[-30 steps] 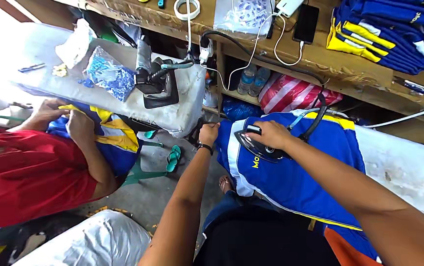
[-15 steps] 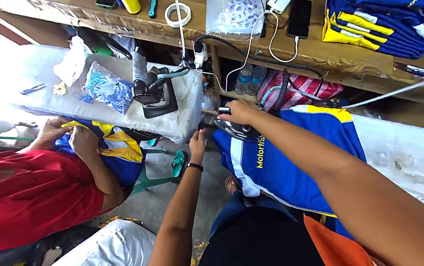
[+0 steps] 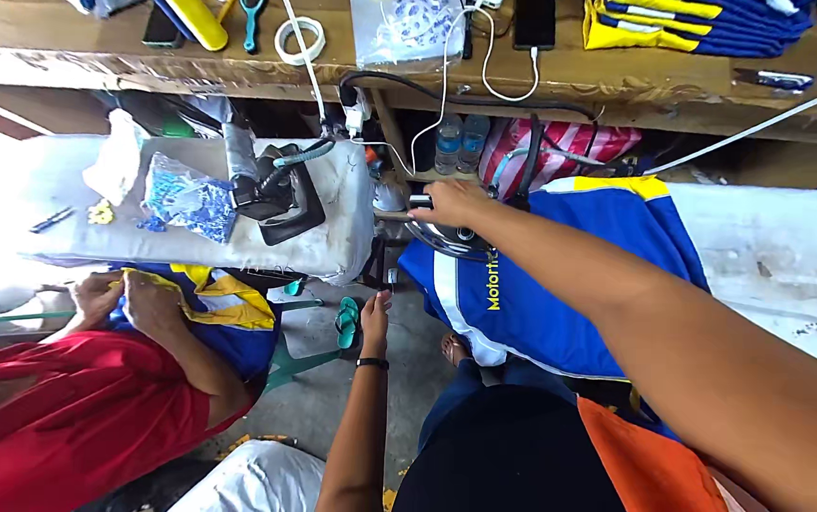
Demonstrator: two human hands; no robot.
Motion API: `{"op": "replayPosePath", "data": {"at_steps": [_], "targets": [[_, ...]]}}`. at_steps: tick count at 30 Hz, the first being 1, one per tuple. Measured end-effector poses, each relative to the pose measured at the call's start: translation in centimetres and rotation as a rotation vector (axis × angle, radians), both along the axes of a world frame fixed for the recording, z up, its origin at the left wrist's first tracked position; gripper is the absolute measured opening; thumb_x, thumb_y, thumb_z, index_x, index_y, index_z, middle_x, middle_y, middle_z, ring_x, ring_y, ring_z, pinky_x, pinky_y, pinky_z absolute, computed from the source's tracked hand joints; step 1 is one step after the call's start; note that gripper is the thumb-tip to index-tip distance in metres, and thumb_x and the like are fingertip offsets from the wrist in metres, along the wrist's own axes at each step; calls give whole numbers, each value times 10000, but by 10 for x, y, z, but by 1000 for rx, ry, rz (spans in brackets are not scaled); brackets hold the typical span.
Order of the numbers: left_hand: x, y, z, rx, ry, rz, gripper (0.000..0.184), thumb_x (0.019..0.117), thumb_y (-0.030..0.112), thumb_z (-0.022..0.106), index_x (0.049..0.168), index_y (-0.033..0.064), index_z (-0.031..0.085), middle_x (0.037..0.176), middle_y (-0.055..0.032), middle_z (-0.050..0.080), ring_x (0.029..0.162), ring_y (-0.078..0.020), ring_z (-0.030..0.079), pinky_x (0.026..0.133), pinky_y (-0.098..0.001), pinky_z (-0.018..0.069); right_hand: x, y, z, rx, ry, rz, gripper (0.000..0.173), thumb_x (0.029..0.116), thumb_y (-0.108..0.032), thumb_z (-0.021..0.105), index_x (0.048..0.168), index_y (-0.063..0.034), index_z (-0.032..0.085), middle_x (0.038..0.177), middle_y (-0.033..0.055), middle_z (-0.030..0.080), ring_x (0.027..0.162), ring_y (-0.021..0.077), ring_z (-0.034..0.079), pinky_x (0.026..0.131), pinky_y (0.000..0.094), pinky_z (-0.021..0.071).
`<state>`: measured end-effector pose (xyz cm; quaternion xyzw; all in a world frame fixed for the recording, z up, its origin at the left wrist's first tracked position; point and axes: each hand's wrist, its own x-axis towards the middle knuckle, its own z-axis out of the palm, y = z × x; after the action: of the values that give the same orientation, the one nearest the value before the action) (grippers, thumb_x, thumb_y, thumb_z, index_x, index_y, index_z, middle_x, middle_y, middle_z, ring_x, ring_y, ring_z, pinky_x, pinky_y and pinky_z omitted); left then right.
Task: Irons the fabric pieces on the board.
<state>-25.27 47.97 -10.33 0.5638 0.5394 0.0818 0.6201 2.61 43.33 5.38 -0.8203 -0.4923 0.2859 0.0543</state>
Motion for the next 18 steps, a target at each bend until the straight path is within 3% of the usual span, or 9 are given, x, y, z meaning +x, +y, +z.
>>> {"op": "replayPosePath", "data": {"at_steps": [2, 5, 12, 15, 18], "targets": [[14, -3, 5, 10, -24, -51, 456, 1139, 262, 318, 1360, -45, 573, 1374, -223, 617, 1243, -302, 603, 1012, -470, 475, 5, 2, 1, -25, 34, 18, 691, 1006, -630, 521, 1269, -1, 634, 1158, 252, 676, 1133, 431, 645, 915, 649, 485], [27, -6, 6, -2, -51, -89, 460, 1139, 286, 315, 1372, -16, 575, 1390, -202, 613, 1273, -309, 589, 1036, -513, 463, -6, -23, 4, -45, 57, 60, 657, 994, -625, 555, 1199, -11, 665, 1098, 248, 685, 1080, 440, 655, 876, 661, 491], [33, -10, -7, -92, -3, -71, 455, 1141, 277, 318, 1380, -23, 563, 1404, -207, 598, 1284, -312, 576, 1033, -507, 455, -55, -161, -11, -13, 45, 95, 555, 961, -640, 588, 1070, -104, 682, 806, 124, 678, 810, 342, 686, 706, 567, 527], [39, -15, -11, -125, 21, -59, 445, 1142, 260, 319, 1397, -31, 539, 1418, -208, 589, 1294, -310, 572, 1038, -506, 453, -49, -181, -10, -33, 12, 43, 589, 984, -648, 537, 1130, -95, 679, 823, 138, 696, 826, 354, 695, 730, 562, 526], [47, -25, -10, -141, 35, -51, 454, 1141, 269, 326, 1420, -41, 507, 1445, -221, 560, 1316, -323, 552, 1058, -515, 439, -19, -163, -4, -18, -25, -110, 582, 995, -605, 562, 1137, -52, 679, 875, 202, 699, 882, 420, 696, 744, 609, 519]]}}
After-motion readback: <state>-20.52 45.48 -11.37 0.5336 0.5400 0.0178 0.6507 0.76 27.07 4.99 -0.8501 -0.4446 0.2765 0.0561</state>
